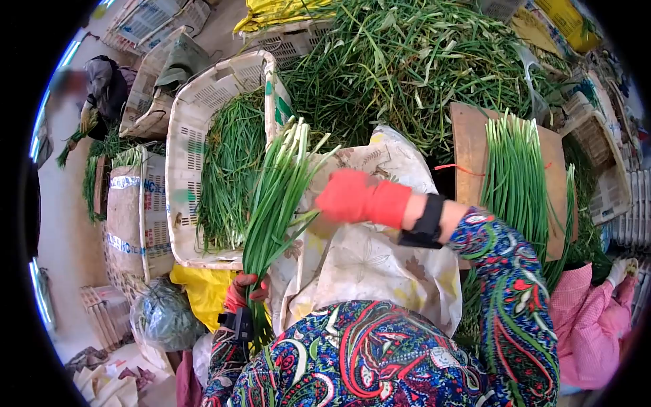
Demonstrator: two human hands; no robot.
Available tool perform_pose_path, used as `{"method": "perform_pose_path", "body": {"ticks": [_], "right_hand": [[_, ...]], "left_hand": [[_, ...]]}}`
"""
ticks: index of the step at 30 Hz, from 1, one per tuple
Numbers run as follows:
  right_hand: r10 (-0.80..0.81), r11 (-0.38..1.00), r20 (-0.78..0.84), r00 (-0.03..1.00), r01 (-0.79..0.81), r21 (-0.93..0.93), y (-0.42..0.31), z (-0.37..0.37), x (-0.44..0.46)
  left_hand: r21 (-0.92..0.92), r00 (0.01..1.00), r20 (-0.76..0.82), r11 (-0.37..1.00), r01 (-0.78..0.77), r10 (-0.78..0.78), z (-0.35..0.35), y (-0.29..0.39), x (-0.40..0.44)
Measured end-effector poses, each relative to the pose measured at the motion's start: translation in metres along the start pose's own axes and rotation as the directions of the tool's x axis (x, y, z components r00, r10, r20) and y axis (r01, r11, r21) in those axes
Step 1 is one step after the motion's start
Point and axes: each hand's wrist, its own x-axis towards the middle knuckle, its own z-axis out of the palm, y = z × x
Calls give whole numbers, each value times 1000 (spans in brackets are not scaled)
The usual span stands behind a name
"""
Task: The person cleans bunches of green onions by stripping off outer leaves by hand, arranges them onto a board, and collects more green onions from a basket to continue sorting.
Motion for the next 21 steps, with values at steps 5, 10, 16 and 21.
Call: {"method": "perform_pose_path", "body": {"ticks": [5,10,16,21], "right_hand": [[356,742,-256,899,-439,-507,79,-79,-36],[963,170,-208,174,-985,-38,126,-113,-55],[554,614,89,827,-479,628,112,-50,5],[357,319,273,893,-392,863,114,-6,41]], "left_hand": [[112,985,-160,993,-41,59,17,9,1],[249,970,-226,968,-30,88,26,18,2],[278,960,-279,959,62,19,11,25,6],[377,917,-399,913,158,6,5,31,1]]}}
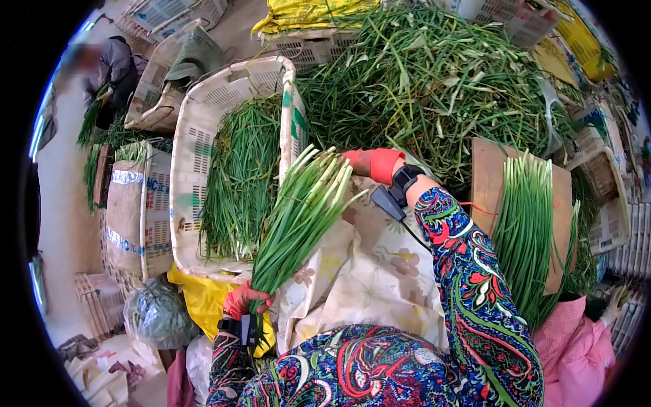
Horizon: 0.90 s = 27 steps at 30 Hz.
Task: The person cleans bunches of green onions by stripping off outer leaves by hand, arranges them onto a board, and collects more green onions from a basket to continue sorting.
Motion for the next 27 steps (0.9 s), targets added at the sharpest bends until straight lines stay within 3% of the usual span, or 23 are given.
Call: {"method": "perform_pose_path", "body": {"ticks": [1,3,5,7,9,11,12,14,15,16,17,18,19,20,21,22,24,27], "right_hand": [[33,992,54,998,-39,124,2,2,3],[102,986,96,990,-113,124,-8,-9,8],[159,923,128,979,-193,332,-6,-19,4],[180,933,99,979,-201,299,-26,-35,-14],[70,930,-95,993,-31,367,-55,-61,-42],[-76,862,-413,908,268,431,-68,-88,-66],[-177,818,-420,890,370,440,-61,-112,-79],[-67,961,-529,846,198,195,-50,-126,-88],[93,988,-663,743,-152,-31,-56,-114,-88],[76,856,-635,769,-378,-354,-59,-97,-94],[-73,777,-682,728,-387,-496,-56,-72,-101],[-231,889,-602,765,-86,-451,-34,-61,-91],[-224,892,-510,830,-36,-451,-50,-35,-86],[-285,927,-400,871,146,-345,-62,-7,-84],[-438,833,-297,848,259,-490,-56,14,-72],[-571,588,-203,796,223,-778,-58,36,-70],[-611,462,-94,786,257,-849,-49,67,-52],[-597,598,-78,798,378,-707,-35,90,-26]], "left_hand": [[19,1000,-22,1000,21,-20,4,6,-3],[-39,994,-97,998,-48,44,16,17,-15],[118,976,-187,989,-86,107,21,27,-24],[172,963,-236,981,-89,129,25,34,-31],[235,943,-272,964,-128,192,28,37,-37],[285,927,-291,946,-152,237,20,27,-38],[277,915,-307,944,-179,264,21,22,-38],[271,896,-320,936,-224,308,25,16,-36],[289,892,-329,932,-219,312,28,14,-35],[311,888,-334,927,-212,315,30,12,-35],[334,885,-337,920,-206,320,31,12,-33],[333,872,-341,913,-235,350,32,8,-30],[333,867,-352,913,-238,354,38,7,-30],[332,861,-365,913,-235,354,45,7,-31],[335,855,-378,914,-230,354,49,8,-32],[335,872,-368,921,-200,323,48,7,-32],[323,870,-365,921,-217,333,47,4,-31],[288,858,-359,918,-273,368,51,3,-31]]}}
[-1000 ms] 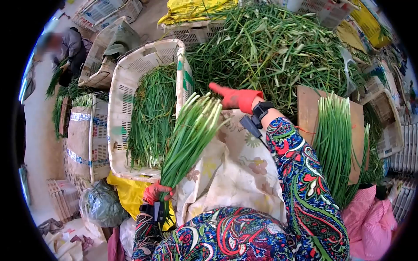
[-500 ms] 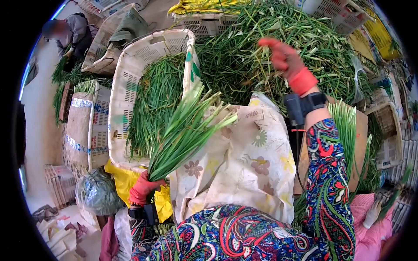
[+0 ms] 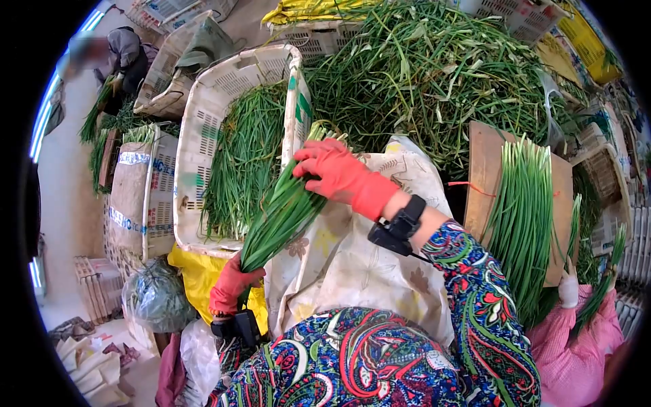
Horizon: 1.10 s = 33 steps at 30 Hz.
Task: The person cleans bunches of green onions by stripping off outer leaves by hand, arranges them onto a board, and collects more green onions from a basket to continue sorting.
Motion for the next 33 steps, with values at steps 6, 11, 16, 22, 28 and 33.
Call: {"method": "perform_pose_path", "body": {"ticks": [6,11,16,22,28,33], "right_hand": [[99,984,73,992,-108,143,-14,-8,12],[408,817,-205,890,-255,517,-20,-17,22],[734,308,-57,676,-257,916,14,-48,43],[719,470,-304,626,-114,875,43,-123,49],[624,769,-659,421,-484,418,149,-226,-3],[292,787,-703,649,-580,-208,166,-170,-40]], "left_hand": [[31,1000,-1,999,-30,30,2,-2,0],[108,998,26,993,48,-51,6,7,2],[68,992,107,996,65,-72,1,-1,9],[-21,987,125,994,106,-102,-4,-13,17],[44,985,79,988,149,-152,-1,-12,16],[-72,990,68,989,127,-122,3,-16,17]]}}
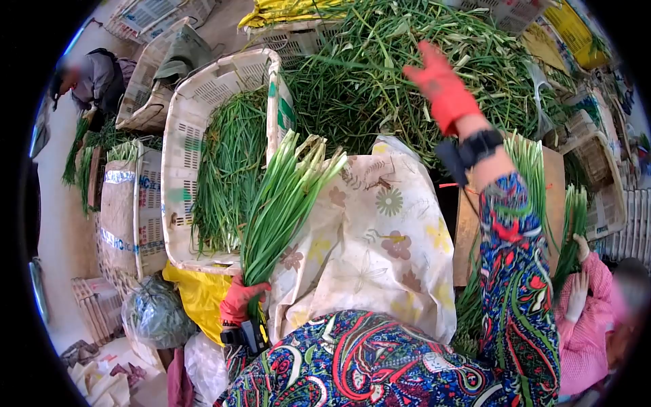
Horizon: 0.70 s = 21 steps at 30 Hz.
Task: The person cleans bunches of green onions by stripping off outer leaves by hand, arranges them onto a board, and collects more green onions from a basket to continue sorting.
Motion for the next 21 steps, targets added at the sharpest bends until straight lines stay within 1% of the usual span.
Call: {"method": "perform_pose_path", "body": {"ticks": [1,2,3,4,5,6,7,9,10,11,12,14,17,18,20,21], "right_hand": [[139,934,409,902,-258,249,-48,-20,-19],[-27,848,573,819,-285,447,-66,-16,-37],[-103,797,627,772,-313,517,-94,-17,-61],[-145,784,690,709,-343,517,-108,-9,-77],[-259,950,587,767,93,297,-125,-13,-93],[-196,978,613,766,105,181,-135,-3,-107],[-44,995,644,764,-21,93,-147,2,-117],[-92,990,652,753,-2,143,-125,41,-136],[-35,958,704,709,-177,225,-133,37,-132],[7,891,758,652,-348,291,-147,30,-124],[32,793,811,584,-509,335,-155,25,-120],[-17,733,846,532,-569,373,-148,31,-122],[-179,812,745,643,-331,480,-134,35,-119],[-187,856,741,644,-263,445,-126,35,-105],[-153,824,666,730,-278,494,-121,16,-72],[-92,738,590,802,-343,581,-121,-5,-50]], "left_hand": [[-2,1000,-5,1000,-2,2,0,-2,0],[-2,1000,-18,1000,-8,8,1,-2,-2],[1,999,-30,1000,-15,15,4,0,-4],[7,999,-41,1000,-23,23,6,2,-5],[17,998,-53,1000,-17,18,6,2,-4],[26,998,-66,1000,-12,14,6,0,-4],[35,997,-78,999,-7,9,7,-2,-4],[35,996,-83,999,-26,29,9,-1,-6],[34,996,-86,999,-36,38,11,0,-7],[28,995,-88,999,-38,41,12,2,-8],[20,995,-91,999,-40,41,13,2,-8],[12,995,-86,999,-42,43,13,2,-9],[14,996,-75,999,-44,44,11,2,-8],[18,996,-78,999,-41,42,11,1,-8],[24,996,-80,999,-43,45,10,0,-7],[27,996,-79,998,-49,51,9,0,-5]]}}
